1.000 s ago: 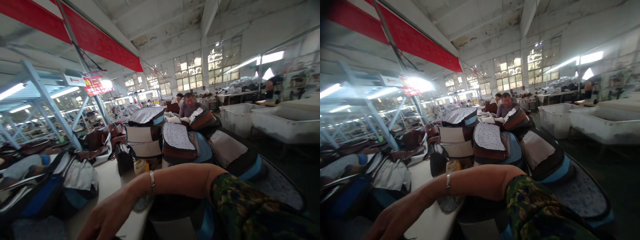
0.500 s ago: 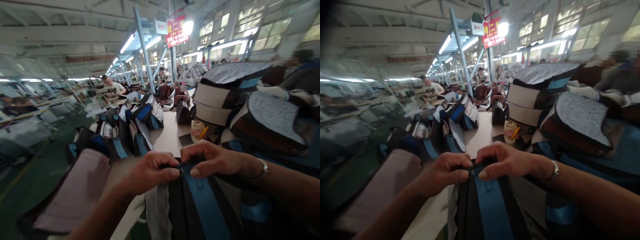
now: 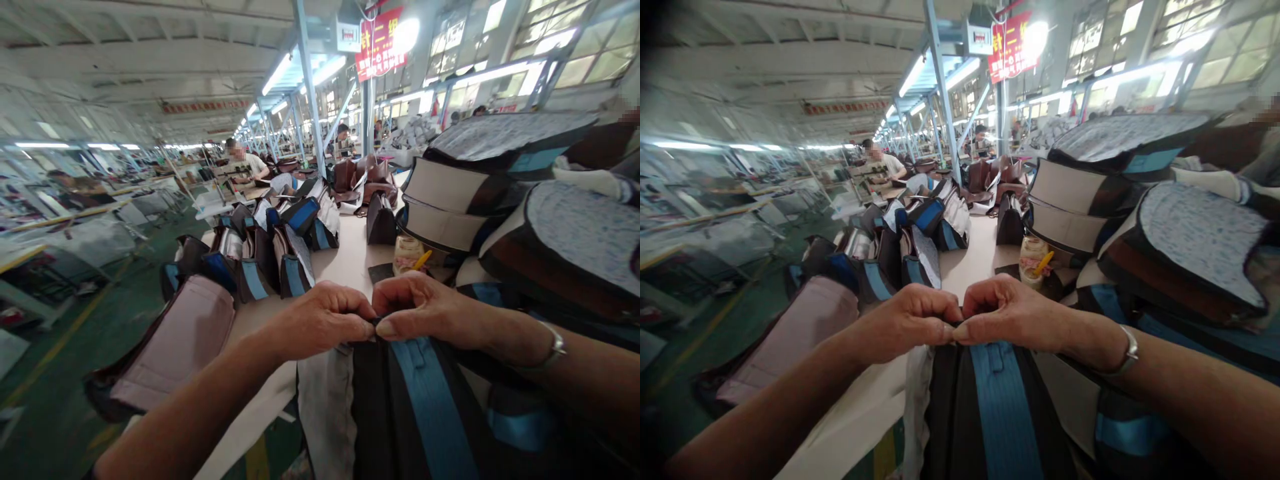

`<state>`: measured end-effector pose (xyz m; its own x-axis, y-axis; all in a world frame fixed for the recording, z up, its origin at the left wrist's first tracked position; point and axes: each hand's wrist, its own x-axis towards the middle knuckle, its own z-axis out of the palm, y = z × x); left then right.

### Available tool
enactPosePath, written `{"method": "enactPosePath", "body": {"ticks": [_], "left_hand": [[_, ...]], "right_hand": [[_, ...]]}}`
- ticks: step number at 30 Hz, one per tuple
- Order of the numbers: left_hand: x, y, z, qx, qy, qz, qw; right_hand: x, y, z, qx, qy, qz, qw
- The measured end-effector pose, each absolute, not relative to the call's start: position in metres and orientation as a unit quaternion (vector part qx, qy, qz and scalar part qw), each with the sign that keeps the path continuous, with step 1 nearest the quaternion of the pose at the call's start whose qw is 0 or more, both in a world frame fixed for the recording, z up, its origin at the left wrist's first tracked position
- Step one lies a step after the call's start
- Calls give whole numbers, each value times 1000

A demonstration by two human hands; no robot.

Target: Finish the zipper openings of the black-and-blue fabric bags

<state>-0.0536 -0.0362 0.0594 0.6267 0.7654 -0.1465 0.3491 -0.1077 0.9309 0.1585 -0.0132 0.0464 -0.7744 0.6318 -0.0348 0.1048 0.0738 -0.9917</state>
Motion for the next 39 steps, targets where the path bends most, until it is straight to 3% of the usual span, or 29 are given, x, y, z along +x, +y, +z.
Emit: {"method": "enactPosePath", "body": {"ticks": [5,12,16,21,26,32,34,39], "left_hand": [[-53,-34,53,707,420,176,540],[-57,-32,44,689,411,190,566],[-55,-34,41,740,427,184,486],[-56,-42,45,800,426,221,360],[-67,-39,46,735,414,217,491],[-70,-42,41,685,417,115,586],[-67,-48,43,700,414,116,570],[-60,-65,59,809,385,185,405]], "right_hand": [[155,-13,38,-284,-675,649,205],[152,-16,28,-304,-719,574,247],[150,-15,25,-324,-754,514,250],[149,-18,19,-294,-784,443,321],[154,-21,19,-162,-873,298,351],[162,-25,21,-69,-960,31,270],[165,-28,22,-61,-958,61,274],[167,-29,31,-199,-818,431,324]]}}
